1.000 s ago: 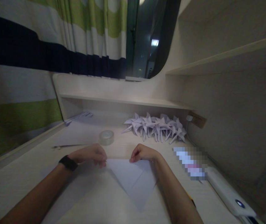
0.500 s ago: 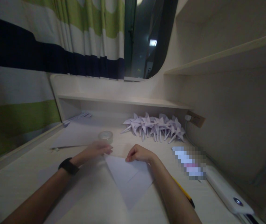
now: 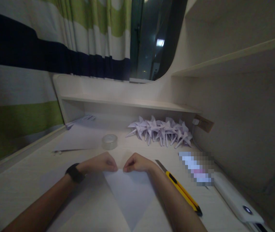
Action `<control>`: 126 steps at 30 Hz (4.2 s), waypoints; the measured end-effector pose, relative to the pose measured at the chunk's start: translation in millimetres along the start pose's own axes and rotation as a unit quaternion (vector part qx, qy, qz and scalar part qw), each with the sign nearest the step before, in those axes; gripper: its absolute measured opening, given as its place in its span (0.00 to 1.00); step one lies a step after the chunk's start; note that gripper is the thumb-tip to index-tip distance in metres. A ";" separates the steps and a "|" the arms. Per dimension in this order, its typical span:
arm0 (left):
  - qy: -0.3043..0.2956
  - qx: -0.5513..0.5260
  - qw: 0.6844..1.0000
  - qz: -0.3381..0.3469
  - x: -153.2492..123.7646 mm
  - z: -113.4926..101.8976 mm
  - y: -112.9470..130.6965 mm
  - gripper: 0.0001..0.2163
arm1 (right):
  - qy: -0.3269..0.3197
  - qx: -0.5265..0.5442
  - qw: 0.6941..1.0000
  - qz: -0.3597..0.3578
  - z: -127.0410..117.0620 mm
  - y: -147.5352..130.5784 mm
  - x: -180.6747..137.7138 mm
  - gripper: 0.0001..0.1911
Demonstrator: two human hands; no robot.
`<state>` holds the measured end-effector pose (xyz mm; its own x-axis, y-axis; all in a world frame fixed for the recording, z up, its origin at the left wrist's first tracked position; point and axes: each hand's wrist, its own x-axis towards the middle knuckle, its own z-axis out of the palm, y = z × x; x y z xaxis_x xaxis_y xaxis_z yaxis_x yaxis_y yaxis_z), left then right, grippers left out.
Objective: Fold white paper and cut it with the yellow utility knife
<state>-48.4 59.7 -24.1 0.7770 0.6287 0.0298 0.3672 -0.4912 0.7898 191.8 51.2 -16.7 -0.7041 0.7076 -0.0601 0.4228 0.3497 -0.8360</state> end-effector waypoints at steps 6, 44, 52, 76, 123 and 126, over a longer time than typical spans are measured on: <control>0.004 -0.017 1.000 -0.006 -3.3 -5.7 -3.0 0.11 | 0.020 0.049 0.996 0.075 -1.0 -2.4 -5.9 0.10; -0.047 -0.033 0.998 -0.022 -6.4 8.4 4.1 0.10 | -0.042 -0.040 0.998 0.006 17.6 -2.5 4.0 0.16; -0.054 -0.062 0.996 -0.045 -7.5 8.4 2.6 0.10 | -0.081 0.003 0.996 0.041 -10.5 2.7 -6.5 0.18; -0.077 -0.077 0.993 -0.039 -5.4 7.8 15.4 0.19 | -0.092 0.053 0.992 0.068 -4.7 11.2 -2.9 0.17; 0.447 -0.222 0.865 -0.041 13.0 3.6 4.4 0.20 | 0.305 0.554 0.759 0.155 -3.1 30.1 19.3 0.22; 0.439 -0.248 0.863 -0.037 15.7 8.0 0.7 0.21 | 0.192 0.563 0.792 0.136 2.3 27.9 22.0 0.31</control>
<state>-31.8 64.4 -28.0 -0.0052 0.9683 0.2497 -0.0334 -0.2498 0.9677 186.8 75.1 -42.5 -0.3577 0.8726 -0.3326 -0.3992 -0.4649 -0.7903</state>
